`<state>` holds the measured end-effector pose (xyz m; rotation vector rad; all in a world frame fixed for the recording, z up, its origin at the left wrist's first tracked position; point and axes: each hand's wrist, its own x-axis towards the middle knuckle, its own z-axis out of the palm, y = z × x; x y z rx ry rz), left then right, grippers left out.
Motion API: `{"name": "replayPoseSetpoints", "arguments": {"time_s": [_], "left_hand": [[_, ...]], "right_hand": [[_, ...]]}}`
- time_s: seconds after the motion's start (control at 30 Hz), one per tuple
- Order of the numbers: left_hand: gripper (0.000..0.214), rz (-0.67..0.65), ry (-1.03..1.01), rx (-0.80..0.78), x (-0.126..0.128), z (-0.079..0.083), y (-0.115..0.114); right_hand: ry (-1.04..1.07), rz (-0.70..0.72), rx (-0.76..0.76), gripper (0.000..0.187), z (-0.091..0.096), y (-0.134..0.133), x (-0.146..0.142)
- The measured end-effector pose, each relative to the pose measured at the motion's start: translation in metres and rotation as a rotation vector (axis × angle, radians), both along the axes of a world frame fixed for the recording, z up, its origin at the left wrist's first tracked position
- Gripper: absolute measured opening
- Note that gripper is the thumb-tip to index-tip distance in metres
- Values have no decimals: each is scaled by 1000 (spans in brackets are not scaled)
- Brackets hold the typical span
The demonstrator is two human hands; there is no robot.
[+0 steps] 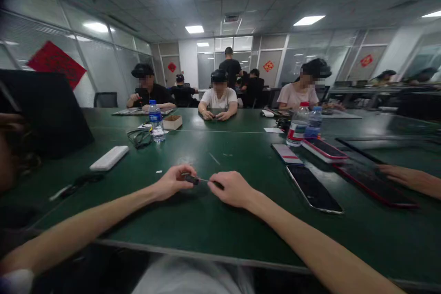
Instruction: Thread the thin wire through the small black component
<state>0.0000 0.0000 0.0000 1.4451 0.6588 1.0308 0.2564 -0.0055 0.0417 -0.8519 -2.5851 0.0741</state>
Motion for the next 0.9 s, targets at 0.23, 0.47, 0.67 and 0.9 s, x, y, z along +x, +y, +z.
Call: {"name": "replayPoseSetpoints", "arguments": {"time_s": [0.23,0.47,0.67,0.9], "left_hand": [[38,-44,-62,-31,2,0,0],[36,46,-31,58,4,4,-1],[28,126,113,162,3,8,-1],[22,191,326,320,2,4,-2]], "right_hand": [[-25,29,-10,28,-2,2,0],[-46,7,-13,31,2,3,3],[-93,-51,-51,34,5,5,5],[-191,-88,-79,36,7,3,4]]}}
